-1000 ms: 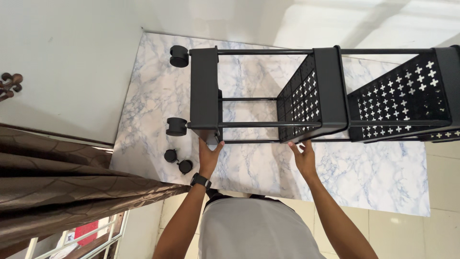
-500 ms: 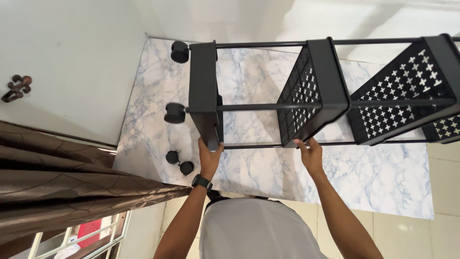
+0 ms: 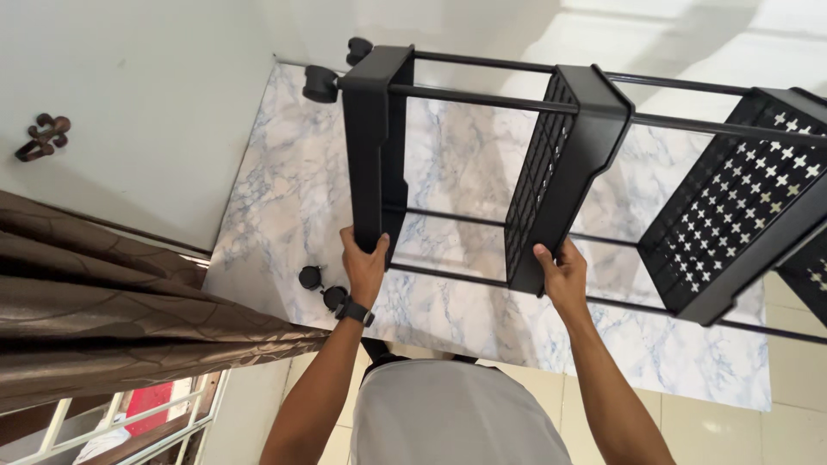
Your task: The person assembles a black plastic three-tier storage rack by inserting caster wheels into the frame's bottom sockets. They repeatedly lift and reposition the rack to access each corner, then press each wheel into place until all four are attached.
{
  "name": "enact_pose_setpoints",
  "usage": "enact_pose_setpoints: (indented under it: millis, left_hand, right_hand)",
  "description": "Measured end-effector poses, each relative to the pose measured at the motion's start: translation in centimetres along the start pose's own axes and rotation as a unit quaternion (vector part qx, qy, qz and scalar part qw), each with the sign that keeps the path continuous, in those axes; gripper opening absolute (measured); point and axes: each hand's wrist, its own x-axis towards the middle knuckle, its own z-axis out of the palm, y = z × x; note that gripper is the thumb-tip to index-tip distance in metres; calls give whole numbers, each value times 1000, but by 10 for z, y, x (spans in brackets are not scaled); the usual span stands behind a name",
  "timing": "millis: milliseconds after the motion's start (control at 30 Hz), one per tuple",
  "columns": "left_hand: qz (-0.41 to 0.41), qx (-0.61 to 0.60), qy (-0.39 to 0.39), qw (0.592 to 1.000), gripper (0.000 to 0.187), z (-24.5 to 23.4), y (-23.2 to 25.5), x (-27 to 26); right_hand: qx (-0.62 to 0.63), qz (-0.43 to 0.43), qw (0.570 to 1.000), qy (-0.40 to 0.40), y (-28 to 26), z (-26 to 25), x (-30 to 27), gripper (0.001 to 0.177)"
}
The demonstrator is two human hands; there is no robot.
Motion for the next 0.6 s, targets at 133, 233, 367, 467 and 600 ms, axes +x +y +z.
enact_pose_setpoints:
  millis: [133,233,367,467,600]
  left_hand:
    - [-12,60,61,996,45,-15,28,-8]
    - [-10,125,84,989,46,-26,44,-5]
    - [-17,180,69,981,48,-37,53,5]
    - [-34,225,67,971,49,-41,51,6]
    - [-75,239,37,967,52,-41,47,1]
  right_hand:
    - [-6,-34,999,0,-33,1,-7,33]
    - [6,2,1000,-6,-57,3,-6,28]
    - [10,46,999,-15,-82,13,-4,26]
    - [7,64,998,-19,-92,20,-2,23]
    - [-9,108,994,-5,-93,23,2,21]
